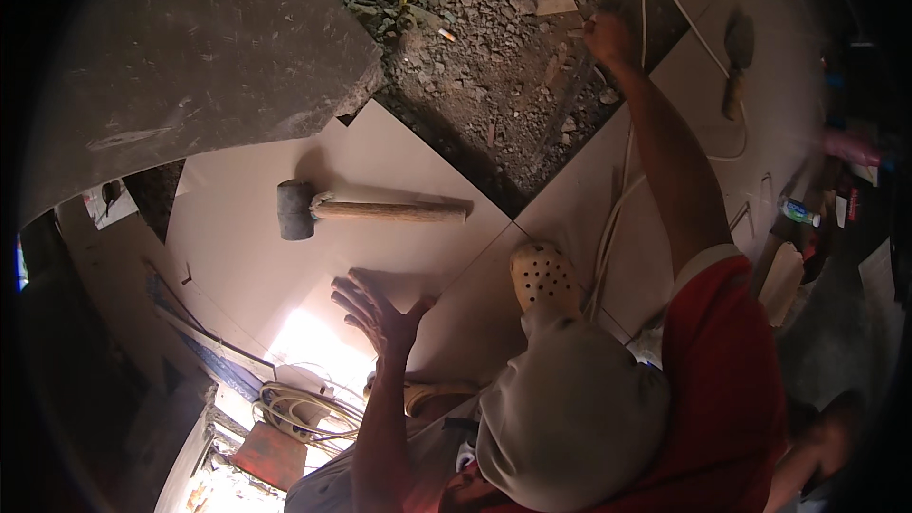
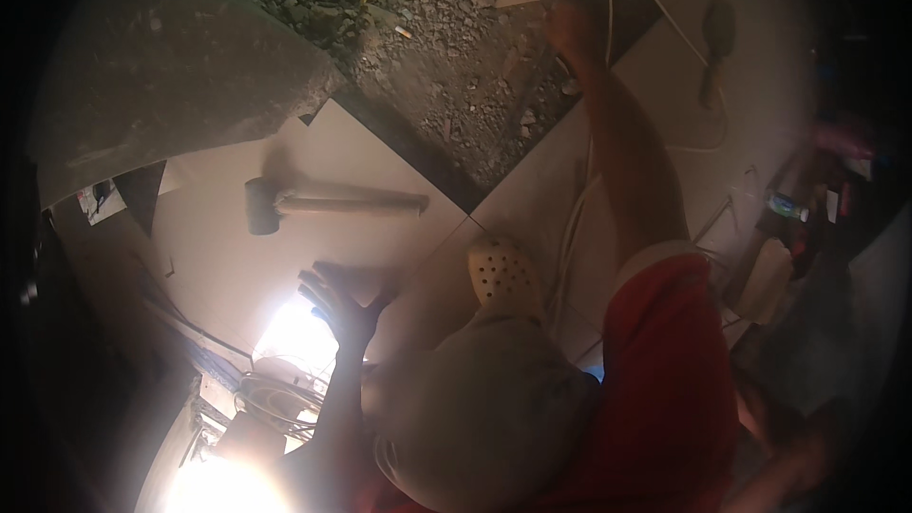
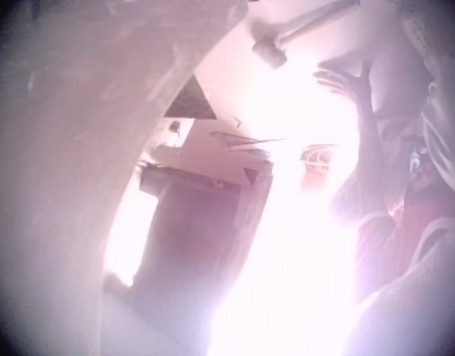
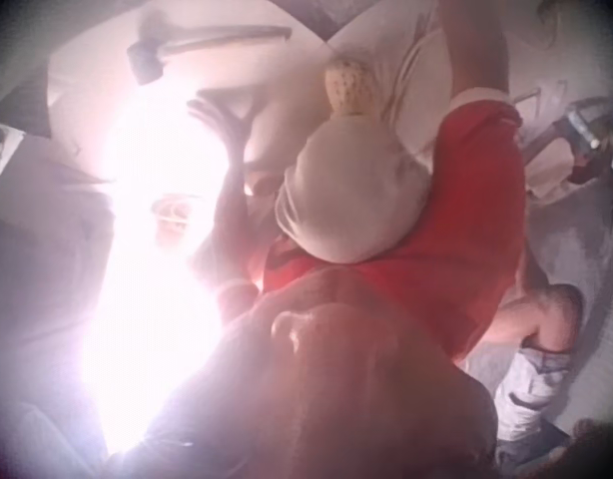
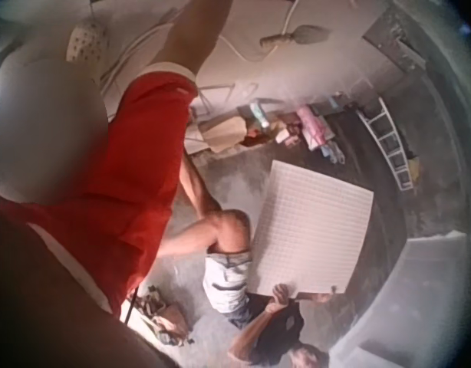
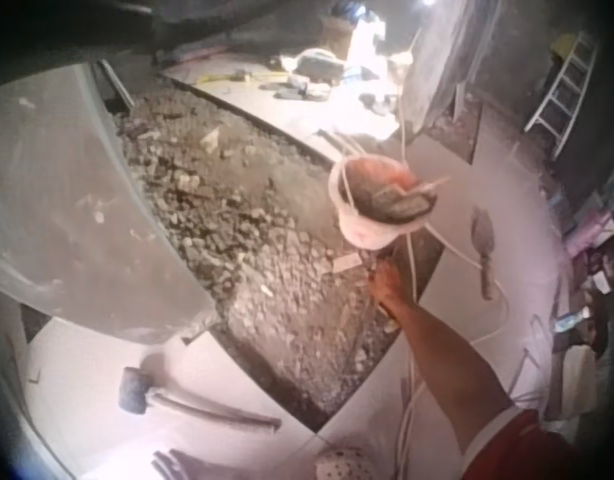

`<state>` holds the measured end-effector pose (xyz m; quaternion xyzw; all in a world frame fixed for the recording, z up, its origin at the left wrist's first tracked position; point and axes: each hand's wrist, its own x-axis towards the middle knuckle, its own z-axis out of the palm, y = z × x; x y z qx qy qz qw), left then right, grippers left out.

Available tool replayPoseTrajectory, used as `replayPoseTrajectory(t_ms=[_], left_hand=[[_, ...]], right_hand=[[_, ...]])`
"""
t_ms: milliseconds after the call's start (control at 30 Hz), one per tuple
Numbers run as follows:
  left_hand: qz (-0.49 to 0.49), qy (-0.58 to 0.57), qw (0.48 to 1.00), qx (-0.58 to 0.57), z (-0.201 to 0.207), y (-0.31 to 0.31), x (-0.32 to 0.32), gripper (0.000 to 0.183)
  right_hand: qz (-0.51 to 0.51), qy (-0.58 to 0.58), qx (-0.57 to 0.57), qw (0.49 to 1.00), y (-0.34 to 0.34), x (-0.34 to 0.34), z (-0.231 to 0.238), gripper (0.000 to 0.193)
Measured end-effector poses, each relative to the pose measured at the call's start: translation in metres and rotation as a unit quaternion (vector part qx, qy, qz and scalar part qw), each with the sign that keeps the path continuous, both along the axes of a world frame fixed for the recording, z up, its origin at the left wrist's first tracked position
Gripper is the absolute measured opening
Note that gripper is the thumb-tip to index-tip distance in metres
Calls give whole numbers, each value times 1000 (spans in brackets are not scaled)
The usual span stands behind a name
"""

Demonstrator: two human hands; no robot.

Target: The person places a large tile on the floor, taps it with a rubber mallet to seat it, and inserts plastic tile spacers between adjacent tiles. The person repeats this process for multiple tiles, adjusting positions and tapping them into place.

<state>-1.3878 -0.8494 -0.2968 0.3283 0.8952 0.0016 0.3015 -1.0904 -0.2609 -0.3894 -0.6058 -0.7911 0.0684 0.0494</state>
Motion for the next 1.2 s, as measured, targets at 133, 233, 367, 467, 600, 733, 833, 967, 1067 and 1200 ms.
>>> replayPoseTrajectory(t_ms=[133,233,367,467,600,733,833,967,1067,1200], left_hand=[[10,-3,1000,0,0,3,1,165],[16,-7,1000,10,3,4,1,163],[15,5,1000,2,7,5,-1,141],[4,19,993,119,9,13,0,119],[-41,-14,973,226,20,40,17,84],[-76,-92,947,299,38,82,42,58],[-89,-107,919,368,56,107,55,40],[-2,-231,906,354,84,146,61,29],[65,-293,870,391,102,189,71,29],[67,-376,854,354,118,219,55,23]], right_hand=[[68,-18,9,997,9,2,12,23],[38,62,21,997,0,4,24,24],[-25,97,31,994,-38,23,38,25],[-64,54,-106,991,-72,44,40,25],[-35,15,-86,996,-101,54,30,30],[-22,-42,-20,999,-105,42,34,32],[-101,152,-119,976,-116,28,63,26],[-91,461,-301,830,-171,2,121,12],[31,442,-332,832,-220,-34,153,20],[193,388,-253,865,-266,-66,183,19]])
